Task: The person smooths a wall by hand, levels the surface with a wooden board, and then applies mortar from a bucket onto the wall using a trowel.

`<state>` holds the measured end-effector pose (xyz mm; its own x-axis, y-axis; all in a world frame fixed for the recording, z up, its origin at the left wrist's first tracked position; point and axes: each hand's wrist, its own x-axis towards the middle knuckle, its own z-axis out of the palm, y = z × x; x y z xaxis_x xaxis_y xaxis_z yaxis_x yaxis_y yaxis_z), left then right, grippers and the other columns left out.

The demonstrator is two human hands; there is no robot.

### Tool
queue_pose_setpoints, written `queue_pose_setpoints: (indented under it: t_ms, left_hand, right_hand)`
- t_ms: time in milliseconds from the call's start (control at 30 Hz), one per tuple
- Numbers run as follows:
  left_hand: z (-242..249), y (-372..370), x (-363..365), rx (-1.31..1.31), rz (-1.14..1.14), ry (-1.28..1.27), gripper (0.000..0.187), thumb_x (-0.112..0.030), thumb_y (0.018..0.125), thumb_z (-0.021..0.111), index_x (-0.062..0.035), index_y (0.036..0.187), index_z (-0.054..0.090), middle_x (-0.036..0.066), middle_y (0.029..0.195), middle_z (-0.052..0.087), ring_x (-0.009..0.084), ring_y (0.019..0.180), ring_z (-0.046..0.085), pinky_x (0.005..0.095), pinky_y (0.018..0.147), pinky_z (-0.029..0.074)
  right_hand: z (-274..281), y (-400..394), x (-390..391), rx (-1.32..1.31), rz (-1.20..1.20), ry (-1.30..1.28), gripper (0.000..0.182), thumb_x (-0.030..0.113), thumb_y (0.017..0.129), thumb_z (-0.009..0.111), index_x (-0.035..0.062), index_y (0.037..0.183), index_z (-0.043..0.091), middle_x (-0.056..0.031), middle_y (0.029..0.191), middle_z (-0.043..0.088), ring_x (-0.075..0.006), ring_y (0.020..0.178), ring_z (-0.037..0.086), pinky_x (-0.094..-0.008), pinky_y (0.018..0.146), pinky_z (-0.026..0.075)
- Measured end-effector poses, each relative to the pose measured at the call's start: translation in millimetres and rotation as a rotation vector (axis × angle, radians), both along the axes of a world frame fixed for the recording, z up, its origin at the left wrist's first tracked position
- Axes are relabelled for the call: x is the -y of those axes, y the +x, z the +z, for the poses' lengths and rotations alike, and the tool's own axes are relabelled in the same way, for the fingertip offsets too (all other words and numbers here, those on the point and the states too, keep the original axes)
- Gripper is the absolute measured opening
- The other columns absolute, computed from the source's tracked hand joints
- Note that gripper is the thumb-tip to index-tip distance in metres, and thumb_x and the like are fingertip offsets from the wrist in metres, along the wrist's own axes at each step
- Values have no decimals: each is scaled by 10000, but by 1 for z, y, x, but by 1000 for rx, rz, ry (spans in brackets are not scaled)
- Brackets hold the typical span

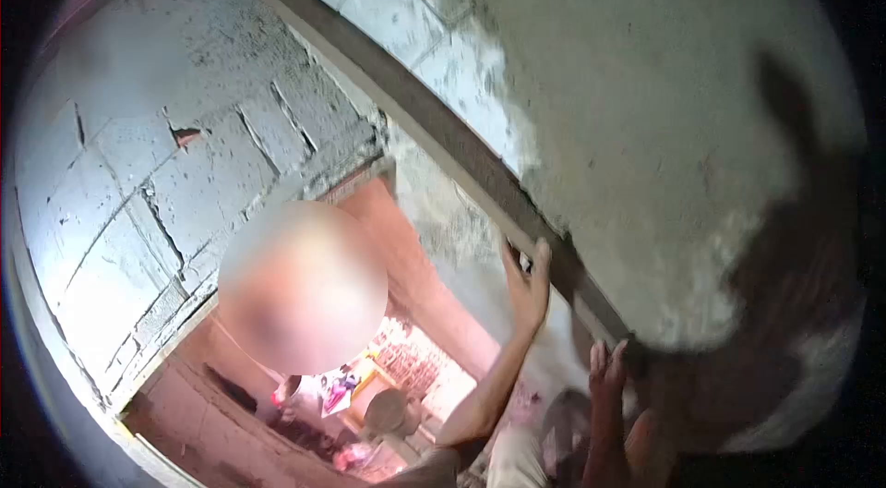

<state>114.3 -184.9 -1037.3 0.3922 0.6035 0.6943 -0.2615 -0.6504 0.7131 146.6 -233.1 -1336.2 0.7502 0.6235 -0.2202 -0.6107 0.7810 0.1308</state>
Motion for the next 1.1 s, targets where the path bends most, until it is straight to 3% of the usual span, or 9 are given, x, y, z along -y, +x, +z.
queue_pose_setpoints:
  t_ms: [67,167,433,567,633,733,867,967,1100]
  left_hand:
    - [-12,4,12,-35,1,54,831,-298,979,629,-4,1548,99,246,1498,344,317,1359,399,401,1090,380]
    - [-8,7,10,-9,14,15,806,-282,985,621,-5,1545,112,247,1477,374,309,1333,431,400,1085,385]
    - [12,-3,-5,-34,-24,16,825,-263,967,654,1,1541,122,236,1402,465,286,1262,497,378,996,452]
    - [64,8,-22,140,72,56,815,-263,963,660,-32,1552,146,203,1458,417,268,1288,464,362,1029,416]
    - [67,19,-28,183,67,45,804,-258,968,654,-53,1560,150,180,1480,396,256,1291,459,355,1034,414]
    - [64,31,-38,334,55,108,786,-236,980,627,-44,1562,135,184,1523,338,265,1313,433,348,1059,394]
    - [66,29,-34,269,93,155,782,-240,984,621,-26,1558,136,197,1566,259,285,1329,419,359,1069,388]
    - [69,30,-29,240,112,144,779,-239,987,615,-21,1557,131,205,1571,247,293,1336,412,368,1081,376]
    - [70,32,-30,245,85,214,790,-241,990,609,-2,1555,113,209,1577,229,298,1366,380,378,1108,350]
  right_hand:
    - [22,-4,6,17,-34,-15,662,440,943,641,114,1456,379,-79,1414,449,-314,1289,495,-418,1098,439]
    - [33,-5,5,28,-74,-68,667,476,938,624,166,1472,374,-34,1505,354,-258,1398,365,-388,1191,309]
    - [4,-1,-6,-46,-39,25,554,398,932,672,185,1399,463,-10,1422,438,-270,1343,428,-416,1168,346]
    - [6,-7,4,-21,0,53,518,341,955,660,151,1393,460,-51,1358,490,-244,1253,506,-385,1121,414]
    - [-3,-6,1,264,-44,-49,460,307,980,630,108,1365,473,-90,1300,518,-207,1157,554,-343,1032,494]
    - [-6,-7,0,175,-42,-8,440,308,984,625,99,1346,488,-91,1259,538,-199,1126,566,-338,1001,508]
    - [2,-6,5,177,-38,-20,414,309,988,618,88,1321,508,-93,1205,565,-187,1083,581,-330,958,526]
    - [7,-9,10,410,-135,-281,397,310,992,613,80,1303,523,-94,1164,585,-178,1052,593,-324,927,540]
    - [21,-2,14,63,1,0,373,326,988,616,80,1261,556,-86,1077,624,-174,980,617,-326,882,548]
